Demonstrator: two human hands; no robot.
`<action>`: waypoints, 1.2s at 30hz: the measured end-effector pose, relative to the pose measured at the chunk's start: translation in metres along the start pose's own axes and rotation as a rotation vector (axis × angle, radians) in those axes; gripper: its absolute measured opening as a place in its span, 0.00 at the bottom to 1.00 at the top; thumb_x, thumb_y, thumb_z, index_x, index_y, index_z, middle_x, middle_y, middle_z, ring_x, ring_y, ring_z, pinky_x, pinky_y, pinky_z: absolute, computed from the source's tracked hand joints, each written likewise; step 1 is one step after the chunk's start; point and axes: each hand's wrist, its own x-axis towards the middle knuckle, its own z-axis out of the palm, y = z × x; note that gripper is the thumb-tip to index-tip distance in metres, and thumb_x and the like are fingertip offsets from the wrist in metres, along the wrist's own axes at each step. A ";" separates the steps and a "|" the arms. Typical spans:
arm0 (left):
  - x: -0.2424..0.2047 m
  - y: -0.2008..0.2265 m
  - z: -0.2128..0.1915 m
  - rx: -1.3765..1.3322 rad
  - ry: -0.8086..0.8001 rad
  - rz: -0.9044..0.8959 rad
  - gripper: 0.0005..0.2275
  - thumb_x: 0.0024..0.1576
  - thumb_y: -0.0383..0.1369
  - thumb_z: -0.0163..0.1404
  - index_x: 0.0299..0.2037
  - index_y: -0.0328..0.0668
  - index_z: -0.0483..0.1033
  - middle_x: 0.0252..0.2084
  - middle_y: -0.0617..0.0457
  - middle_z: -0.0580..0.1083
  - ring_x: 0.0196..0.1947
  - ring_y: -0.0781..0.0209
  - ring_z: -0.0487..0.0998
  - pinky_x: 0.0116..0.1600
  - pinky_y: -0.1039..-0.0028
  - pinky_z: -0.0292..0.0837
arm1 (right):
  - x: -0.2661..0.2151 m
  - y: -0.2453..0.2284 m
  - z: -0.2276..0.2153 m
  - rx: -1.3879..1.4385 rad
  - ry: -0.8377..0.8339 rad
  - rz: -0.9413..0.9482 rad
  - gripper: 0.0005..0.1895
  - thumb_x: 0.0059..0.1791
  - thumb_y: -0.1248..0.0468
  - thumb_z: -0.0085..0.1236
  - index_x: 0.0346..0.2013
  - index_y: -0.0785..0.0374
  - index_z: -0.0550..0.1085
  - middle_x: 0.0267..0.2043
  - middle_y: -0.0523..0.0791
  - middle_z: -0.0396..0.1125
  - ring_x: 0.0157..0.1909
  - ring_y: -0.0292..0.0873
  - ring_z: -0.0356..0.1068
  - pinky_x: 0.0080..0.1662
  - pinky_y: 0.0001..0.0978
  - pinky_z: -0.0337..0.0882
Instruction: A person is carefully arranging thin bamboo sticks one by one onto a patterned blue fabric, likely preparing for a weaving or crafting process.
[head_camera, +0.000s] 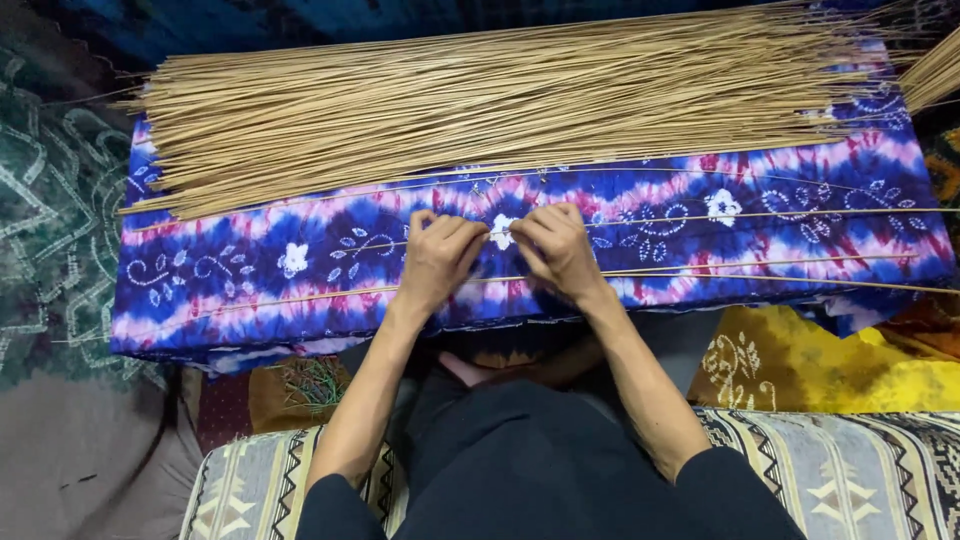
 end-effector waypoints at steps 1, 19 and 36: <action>-0.003 -0.004 -0.001 0.000 0.002 -0.001 0.01 0.61 0.32 0.57 0.39 0.51 0.79 0.29 0.59 0.75 0.31 0.62 0.77 0.50 0.69 0.63 | 0.000 0.001 -0.004 -0.001 -0.001 -0.001 0.02 0.52 0.65 0.60 0.39 0.55 0.78 0.31 0.40 0.67 0.36 0.44 0.71 0.50 0.37 0.66; -0.047 -0.045 -0.044 0.002 -0.143 -0.052 0.02 0.60 0.31 0.59 0.38 0.51 0.80 0.31 0.58 0.79 0.35 0.62 0.80 0.55 0.66 0.63 | -0.017 0.005 -0.023 0.026 -0.026 0.034 0.04 0.50 0.67 0.62 0.38 0.56 0.79 0.30 0.42 0.68 0.35 0.46 0.72 0.49 0.38 0.66; -0.048 -0.047 -0.073 0.014 0.201 -0.321 0.09 0.56 0.25 0.66 0.39 0.46 0.78 0.35 0.56 0.78 0.38 0.55 0.79 0.56 0.66 0.63 | -0.019 0.009 -0.014 0.010 -0.001 0.067 0.02 0.51 0.67 0.63 0.37 0.57 0.78 0.30 0.42 0.69 0.36 0.45 0.72 0.50 0.37 0.66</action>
